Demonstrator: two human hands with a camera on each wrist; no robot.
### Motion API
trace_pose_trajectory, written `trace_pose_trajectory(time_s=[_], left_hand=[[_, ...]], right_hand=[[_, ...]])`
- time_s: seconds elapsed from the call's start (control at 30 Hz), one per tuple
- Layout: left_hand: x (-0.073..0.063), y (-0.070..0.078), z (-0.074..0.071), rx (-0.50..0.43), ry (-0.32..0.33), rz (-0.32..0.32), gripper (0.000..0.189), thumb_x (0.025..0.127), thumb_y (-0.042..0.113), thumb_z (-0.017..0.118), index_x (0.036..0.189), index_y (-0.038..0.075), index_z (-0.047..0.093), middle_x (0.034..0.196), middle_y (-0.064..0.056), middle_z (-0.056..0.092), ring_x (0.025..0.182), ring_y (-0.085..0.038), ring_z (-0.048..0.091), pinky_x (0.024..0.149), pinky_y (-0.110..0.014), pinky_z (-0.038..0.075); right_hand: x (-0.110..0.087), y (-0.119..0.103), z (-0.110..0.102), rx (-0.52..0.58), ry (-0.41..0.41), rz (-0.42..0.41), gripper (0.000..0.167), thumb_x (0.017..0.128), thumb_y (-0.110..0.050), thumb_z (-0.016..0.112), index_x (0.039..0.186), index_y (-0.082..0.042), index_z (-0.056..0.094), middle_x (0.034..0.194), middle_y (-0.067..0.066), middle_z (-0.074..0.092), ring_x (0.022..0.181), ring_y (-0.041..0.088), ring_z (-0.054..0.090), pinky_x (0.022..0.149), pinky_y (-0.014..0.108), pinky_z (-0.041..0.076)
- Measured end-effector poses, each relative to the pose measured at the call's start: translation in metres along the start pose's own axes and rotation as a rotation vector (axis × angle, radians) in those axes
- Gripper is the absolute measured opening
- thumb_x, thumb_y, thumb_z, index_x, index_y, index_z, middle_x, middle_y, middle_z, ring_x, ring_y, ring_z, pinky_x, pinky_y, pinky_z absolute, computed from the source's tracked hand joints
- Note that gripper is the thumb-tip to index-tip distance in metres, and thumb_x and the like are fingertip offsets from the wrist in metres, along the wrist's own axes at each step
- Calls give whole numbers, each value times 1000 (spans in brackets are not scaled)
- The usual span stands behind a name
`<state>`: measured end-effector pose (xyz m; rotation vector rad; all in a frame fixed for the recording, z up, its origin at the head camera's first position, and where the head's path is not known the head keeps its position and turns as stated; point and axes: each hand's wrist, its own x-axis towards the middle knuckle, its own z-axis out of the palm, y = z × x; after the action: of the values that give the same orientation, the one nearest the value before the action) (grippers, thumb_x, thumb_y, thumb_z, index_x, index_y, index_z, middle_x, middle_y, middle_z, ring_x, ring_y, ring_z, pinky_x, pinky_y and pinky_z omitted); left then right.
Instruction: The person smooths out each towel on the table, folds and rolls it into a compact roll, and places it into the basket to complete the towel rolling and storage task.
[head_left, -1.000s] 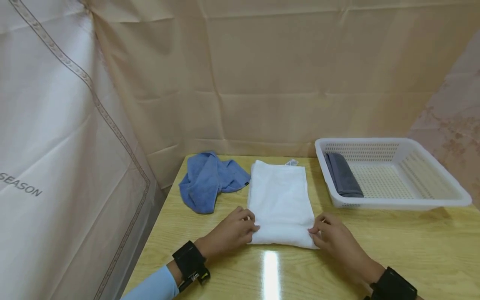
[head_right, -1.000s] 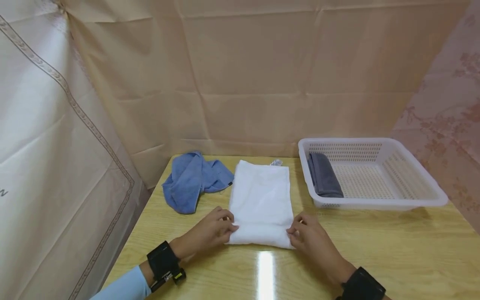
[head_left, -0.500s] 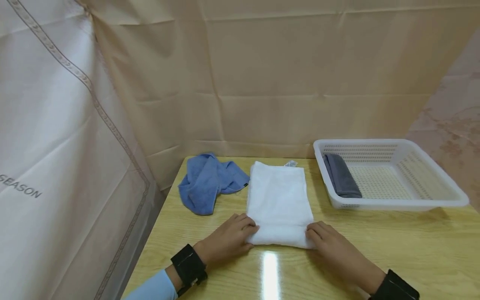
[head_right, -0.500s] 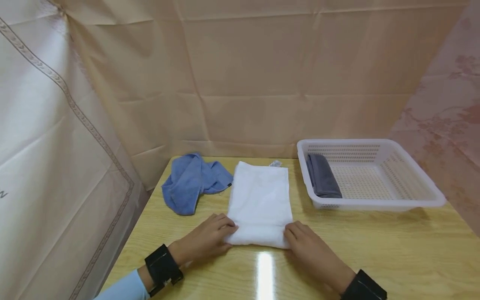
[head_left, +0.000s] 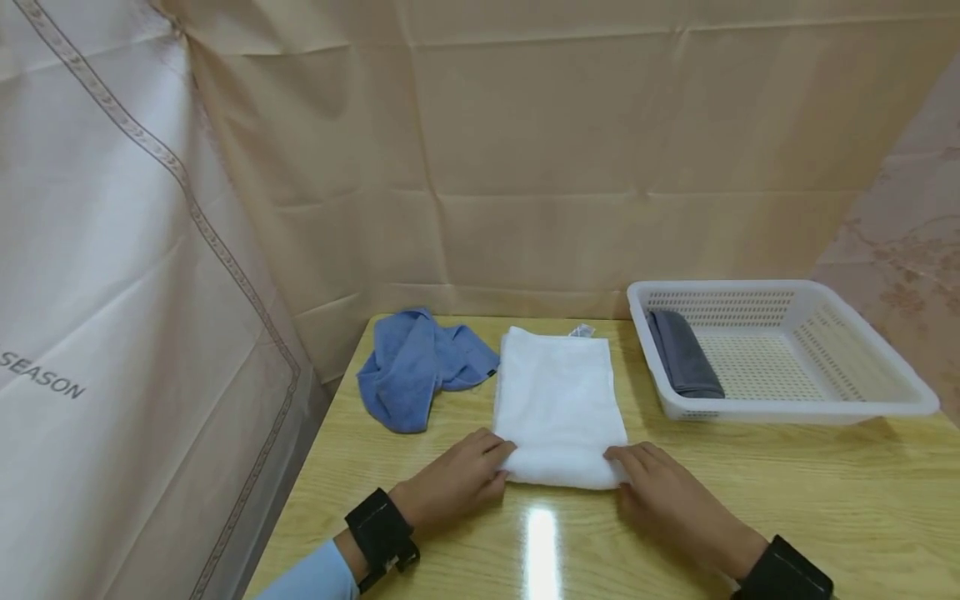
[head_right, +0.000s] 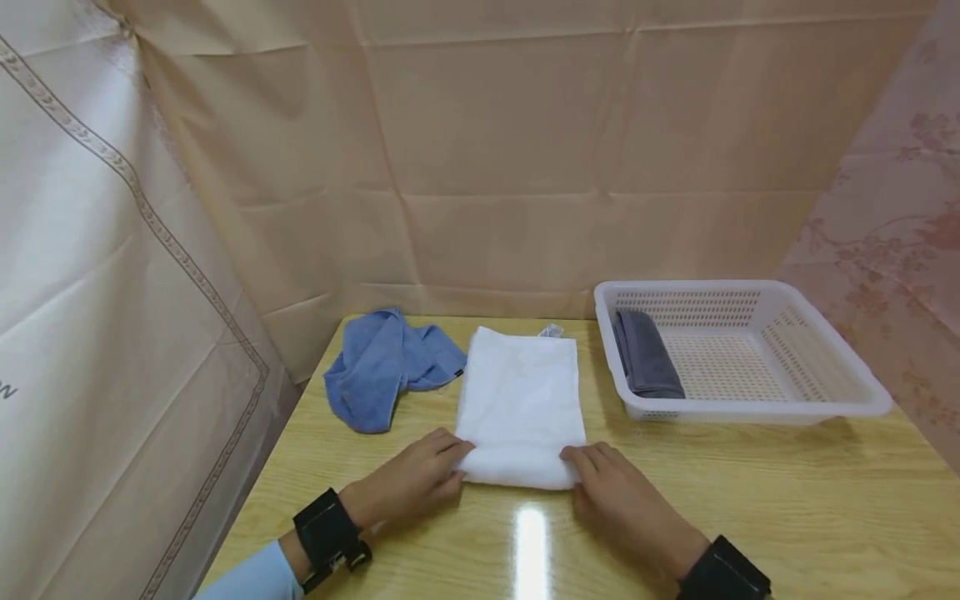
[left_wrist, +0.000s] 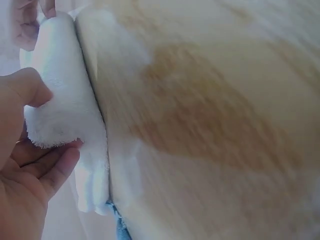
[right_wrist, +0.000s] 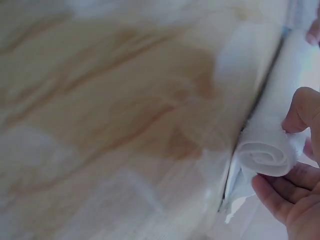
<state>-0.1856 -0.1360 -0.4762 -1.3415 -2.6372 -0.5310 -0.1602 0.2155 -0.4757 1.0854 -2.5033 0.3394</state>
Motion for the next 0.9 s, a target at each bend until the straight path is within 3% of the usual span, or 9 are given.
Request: trace_pose_trajectory(time_s=[0.17,0.3,0.4,0.53,0.73,0.83,0.9], left_hand=[[2,-5,1,-184,-24,-104,34,108,23,51,142,18,50,111,4,57,98,-7,53,82,-21,49],[7,-6,2,-249,-26,-140,31,107,20,50,137,26,52,104,8,56,93,-8,53,81,-24,47],[10,-8,1,-330,-39,-194,31,106,20,50,135,29,55,88,9,54,78,-6,51,72,-23,45],[14,-10,-1,-450,-52,-266,27,108,23,49,132,32,58,70,9,47,59,-5,45,58,-23,40],[20,-12,-4,-482,-32,-324,25,107,22,51,128,30,63,63,8,48,51,-6,44,53,-23,40],[21,-10,-5,-431,20,-317,23,105,20,56,123,25,70,79,8,55,66,-6,50,60,-23,44],[22,-11,-5,-355,71,-276,21,103,18,62,120,20,75,96,6,57,82,-8,51,69,-23,46]], right_hand=[[4,2,-5,146,-94,166,41,90,-5,69,131,-5,64,121,5,69,109,18,66,88,39,57],[8,7,-5,247,-116,235,36,92,-2,66,127,-8,68,127,3,69,113,19,66,91,41,56],[9,13,-4,391,-144,299,32,94,-2,65,125,-11,66,110,-4,70,90,7,65,77,31,56],[9,20,-5,583,-182,378,24,100,-7,63,123,-13,58,82,-7,57,66,2,49,59,24,45],[12,23,-5,655,-188,435,23,103,-11,63,122,-15,52,71,-6,50,62,5,46,54,24,42],[13,21,-3,614,-134,439,23,99,-7,67,117,-17,57,78,-6,55,62,4,46,54,24,42],[13,19,-2,566,-76,419,24,96,-2,70,113,-17,63,89,-5,60,62,3,46,53,24,43]])
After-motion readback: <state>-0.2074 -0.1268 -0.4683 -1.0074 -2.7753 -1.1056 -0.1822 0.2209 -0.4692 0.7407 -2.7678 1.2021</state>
